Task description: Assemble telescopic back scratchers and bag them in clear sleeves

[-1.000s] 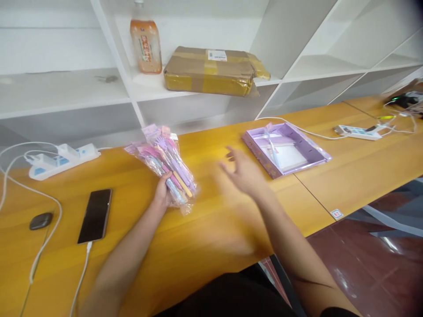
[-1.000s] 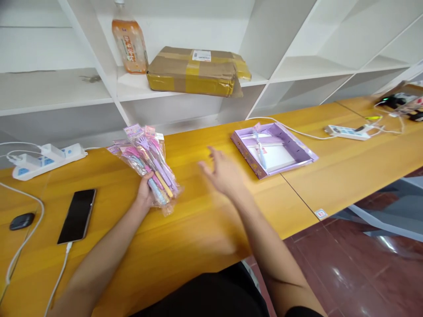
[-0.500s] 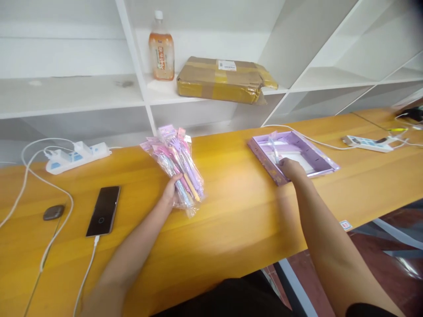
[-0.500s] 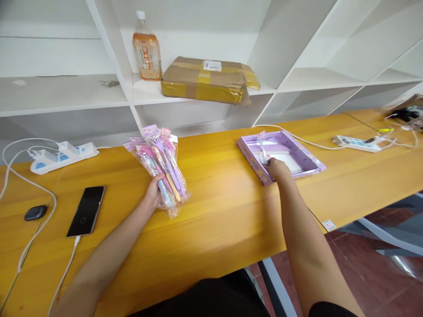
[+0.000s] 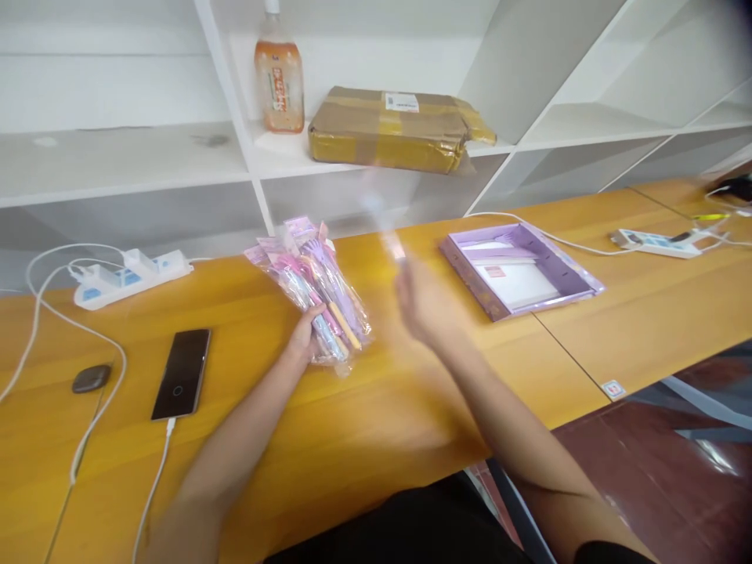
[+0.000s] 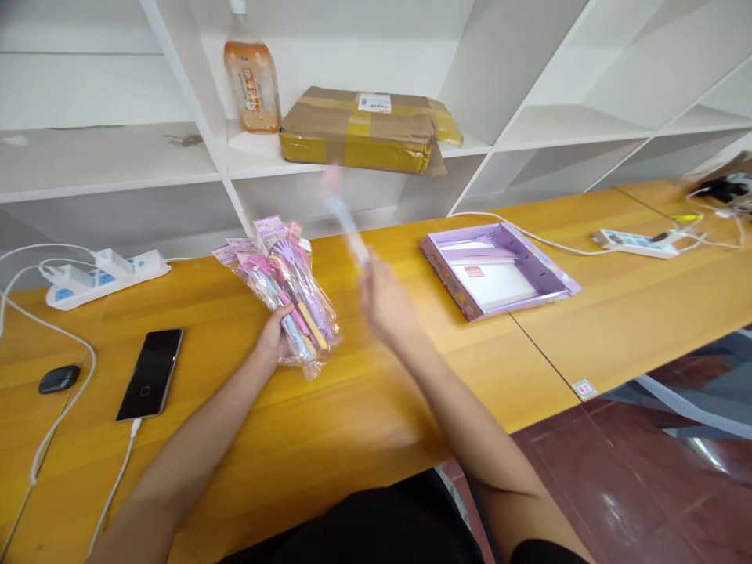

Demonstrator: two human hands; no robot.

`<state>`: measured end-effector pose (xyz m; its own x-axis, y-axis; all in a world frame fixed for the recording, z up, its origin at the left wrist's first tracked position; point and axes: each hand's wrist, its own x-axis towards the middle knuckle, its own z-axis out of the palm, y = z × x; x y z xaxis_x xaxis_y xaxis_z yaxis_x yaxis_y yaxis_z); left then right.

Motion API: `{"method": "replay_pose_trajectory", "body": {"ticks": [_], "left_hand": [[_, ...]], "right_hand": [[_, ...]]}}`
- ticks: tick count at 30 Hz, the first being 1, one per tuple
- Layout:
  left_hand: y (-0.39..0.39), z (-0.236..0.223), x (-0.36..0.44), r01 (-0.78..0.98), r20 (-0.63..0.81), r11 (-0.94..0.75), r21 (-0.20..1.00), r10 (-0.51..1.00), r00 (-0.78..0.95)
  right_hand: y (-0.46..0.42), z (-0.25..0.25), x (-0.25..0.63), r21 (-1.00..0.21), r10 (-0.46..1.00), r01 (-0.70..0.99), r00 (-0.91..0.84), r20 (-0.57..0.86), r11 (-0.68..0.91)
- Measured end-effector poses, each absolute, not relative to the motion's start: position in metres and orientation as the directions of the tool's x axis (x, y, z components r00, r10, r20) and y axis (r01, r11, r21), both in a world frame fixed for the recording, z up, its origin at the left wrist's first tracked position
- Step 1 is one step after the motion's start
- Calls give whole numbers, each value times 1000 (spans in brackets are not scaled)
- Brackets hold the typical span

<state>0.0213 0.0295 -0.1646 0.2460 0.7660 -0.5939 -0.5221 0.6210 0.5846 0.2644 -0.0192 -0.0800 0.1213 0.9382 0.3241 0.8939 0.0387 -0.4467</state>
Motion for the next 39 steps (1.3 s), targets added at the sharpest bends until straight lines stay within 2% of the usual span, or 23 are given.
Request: {"method": "replay_pose_trajectory", "body": {"ticks": [2, 5, 7, 10, 13, 15, 16, 17, 19, 22, 25, 27, 33, 39], "left_hand": [[31, -164, 20, -535, -563, 609, 586, 780, 272], [31, -162, 18, -565, -476, 566, 600, 821, 315], [32, -162, 19, -580, -425, 514, 632, 856, 294], [32, -166, 25, -527, -378, 449, 721, 893, 243], [34, -172, 26, -372, -203, 240, 897, 970, 136], [36, -173, 20, -129, 7, 1, 992, 998, 61], [38, -174, 15, 30, 100, -101, 994, 994, 41], [40, -173, 9, 191, 168, -170, 967, 985, 27], [46, -172, -2, 448, 231, -202, 871, 973, -8], [59, -173, -18, 604, 244, -140, 784, 965, -93], [76, -176, -34, 574, 249, -133, 808, 960, -129], [88, -177, -46, 535, 250, -144, 832, 959, -130], [108, -175, -74, 524, 224, -92, 846, 955, -194], [111, -175, -80, 519, 215, -62, 853, 947, -240]], "right_hand": [[-21, -89, 208, -382, 990, 919, -60, 126, 104], [-17, -112, 172, -443, 992, 889, -81, 96, 116], [-11, -125, 174, -586, 987, 796, -96, 126, 152], [-2, -137, 185, -845, 976, 493, -172, 137, 205], [1, -140, 188, -952, 970, 240, -196, 142, 188], [1, -140, 184, -968, 976, 192, -178, 128, 163], [0, -139, 181, -968, 981, 203, -157, 115, 146], [0, -137, 177, -964, 987, 236, -127, 94, 122], [0, -130, 167, -928, 998, 371, -65, 22, 44], [4, -112, 148, -722, 993, 686, 8, -115, -89], [13, -95, 129, -450, 986, 887, 31, -163, -102], [21, -91, 118, -371, 989, 927, -3, -150, -53], [44, -96, 98, -350, 988, 935, -101, -114, 55], [46, -87, 89, -337, 971, 941, -104, -214, 26]]}}
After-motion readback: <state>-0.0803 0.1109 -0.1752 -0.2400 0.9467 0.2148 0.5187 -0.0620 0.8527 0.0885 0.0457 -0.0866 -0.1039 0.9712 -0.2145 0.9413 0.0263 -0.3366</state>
